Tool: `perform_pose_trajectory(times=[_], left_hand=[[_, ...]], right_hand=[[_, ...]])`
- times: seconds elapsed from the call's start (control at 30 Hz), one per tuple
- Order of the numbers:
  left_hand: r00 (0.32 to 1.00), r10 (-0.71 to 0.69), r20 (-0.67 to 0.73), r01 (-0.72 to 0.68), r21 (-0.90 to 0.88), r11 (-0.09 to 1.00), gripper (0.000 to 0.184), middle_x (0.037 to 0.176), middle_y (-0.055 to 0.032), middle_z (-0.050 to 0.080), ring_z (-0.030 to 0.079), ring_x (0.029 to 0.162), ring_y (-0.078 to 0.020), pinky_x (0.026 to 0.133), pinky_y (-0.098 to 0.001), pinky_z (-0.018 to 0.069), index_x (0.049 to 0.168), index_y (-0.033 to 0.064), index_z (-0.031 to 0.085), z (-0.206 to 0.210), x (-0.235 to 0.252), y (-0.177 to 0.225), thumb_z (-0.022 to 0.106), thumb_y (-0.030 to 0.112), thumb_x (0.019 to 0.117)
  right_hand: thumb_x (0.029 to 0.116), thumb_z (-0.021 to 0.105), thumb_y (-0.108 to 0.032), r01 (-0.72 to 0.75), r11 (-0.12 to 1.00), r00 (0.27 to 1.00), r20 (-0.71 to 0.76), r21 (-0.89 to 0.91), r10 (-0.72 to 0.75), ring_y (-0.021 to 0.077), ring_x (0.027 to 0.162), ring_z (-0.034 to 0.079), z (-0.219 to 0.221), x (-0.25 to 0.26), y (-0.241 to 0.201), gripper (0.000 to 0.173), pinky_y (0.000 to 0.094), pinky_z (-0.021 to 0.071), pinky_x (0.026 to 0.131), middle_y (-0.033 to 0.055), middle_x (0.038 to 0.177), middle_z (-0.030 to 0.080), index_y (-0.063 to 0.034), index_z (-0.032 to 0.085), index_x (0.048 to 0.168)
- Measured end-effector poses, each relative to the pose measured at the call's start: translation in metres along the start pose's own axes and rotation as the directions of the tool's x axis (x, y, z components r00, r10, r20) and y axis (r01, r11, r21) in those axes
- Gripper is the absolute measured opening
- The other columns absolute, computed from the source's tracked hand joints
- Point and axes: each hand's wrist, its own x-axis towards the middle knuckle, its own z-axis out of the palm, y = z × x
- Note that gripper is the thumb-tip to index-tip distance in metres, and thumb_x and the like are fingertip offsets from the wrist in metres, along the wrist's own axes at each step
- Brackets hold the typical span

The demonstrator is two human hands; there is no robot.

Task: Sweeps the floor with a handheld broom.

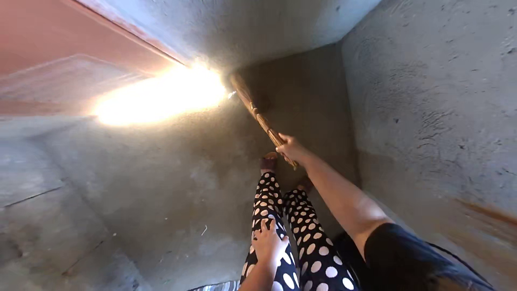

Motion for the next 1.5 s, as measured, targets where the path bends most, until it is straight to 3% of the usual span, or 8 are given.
perform_pose_trajectory(times=[0.13,0.27,0.43,0.63,0.93,1.1,1.3,1.5], left_hand=[[1.000,-0.014,-0.012,0.014,0.025,1.000,0.082,0.168,-0.0113,0.027,0.038,0.144,-0.0432,0.103,-0.0656,0.0425,0.159,0.0297,0.039,0.004,0.002,-0.001,0.066,0.062,0.0884],[1.000,0.003,-0.022,-0.002,0.039,0.999,0.081,0.168,-0.0126,0.027,0.038,0.144,-0.0444,0.103,-0.0658,0.0425,0.158,0.0289,0.040,0.004,0.002,-0.003,0.065,0.063,0.0884],[1.000,0.008,-0.027,-0.006,0.071,0.997,0.082,0.168,-0.0129,0.026,0.040,0.143,-0.0433,0.102,-0.0641,0.0441,0.159,0.0286,0.039,0.005,0.000,-0.007,0.064,0.063,0.0891],[0.999,-0.006,-0.036,0.009,0.083,0.997,0.081,0.168,-0.0115,0.025,0.036,0.146,-0.0435,0.104,-0.0666,0.0418,0.158,0.0288,0.040,0.004,-0.004,-0.003,0.067,0.060,0.0888],[0.999,0.032,-0.032,-0.028,0.103,0.994,0.078,0.168,-0.0114,0.027,0.039,0.144,-0.0432,0.103,-0.0642,0.0437,0.157,0.0267,0.042,-0.001,-0.005,0.003,0.064,0.059,0.0906],[1.000,0.029,-0.001,-0.029,0.059,0.998,0.074,0.167,-0.0103,0.030,0.041,0.143,-0.0417,0.104,-0.0623,0.0445,0.156,0.0269,0.044,-0.001,-0.008,-0.002,0.063,0.058,0.0917],[0.999,0.037,0.026,-0.036,-0.051,0.998,0.074,0.168,-0.0114,0.028,0.039,0.144,-0.0429,0.105,-0.0639,0.0420,0.156,0.0272,0.044,-0.010,-0.005,-0.004,0.064,0.057,0.0917],[0.993,0.115,0.000,-0.105,-0.409,0.906,0.059,0.160,-0.0121,0.042,0.049,0.140,-0.0353,0.108,-0.0565,0.0458,0.150,0.0200,0.051,-0.034,-0.017,-0.033,0.061,0.046,0.0981]], right_hand=[[0.1020,0.061,-0.013,-0.120,0.992,0.971,-0.205,0.035,0.125,0.0291,0.093,0.067,-0.009,-0.077,0.107,0.071,0.0446,0.0571,0.080,0.0240,0.136,0.058,-0.0138,0.026,0.164],[0.1036,0.058,-0.013,-0.381,0.882,0.786,-0.406,0.277,0.466,0.0276,0.080,0.060,-0.032,-0.107,0.193,0.068,0.0439,0.0533,0.071,0.0234,0.119,0.059,-0.0123,0.024,0.163],[0.1012,0.057,-0.011,-0.426,0.829,0.831,-0.206,0.363,0.517,0.0176,0.068,0.053,-0.007,-0.071,0.190,0.053,0.0350,0.0483,0.060,0.0114,0.097,0.056,-0.0127,0.041,0.152],[0.0983,0.063,-0.007,-0.270,0.936,0.962,0.091,0.226,0.256,0.0263,0.101,0.063,0.064,-0.077,0.143,0.075,0.0408,0.0544,0.083,0.0209,0.142,0.054,-0.0146,0.026,0.164],[0.1024,0.061,-0.013,-0.394,0.852,0.775,-0.374,0.346,0.510,0.0253,0.074,0.057,-0.032,-0.156,0.248,0.067,0.0426,0.0514,0.066,0.0217,0.113,0.061,-0.0159,0.031,0.162],[0.1034,0.055,-0.014,-0.346,0.794,0.776,-0.323,0.500,0.542,0.0114,0.058,0.047,-0.048,-0.078,0.177,0.044,0.0264,0.0430,0.051,0.0056,0.085,0.050,-0.0099,0.046,0.146],[0.1002,0.057,-0.005,-0.218,0.939,0.962,-0.103,0.264,0.253,0.0197,0.074,0.057,0.069,-0.003,0.028,0.056,0.0358,0.0511,0.065,0.0159,0.105,0.059,-0.0101,0.040,0.154],[0.0986,0.065,-0.011,-0.120,0.992,0.993,0.008,-0.045,0.120,0.0183,0.069,0.056,0.070,-0.034,0.009,0.071,0.0351,0.0500,0.061,0.0167,0.114,0.063,-0.0173,0.033,0.161]])
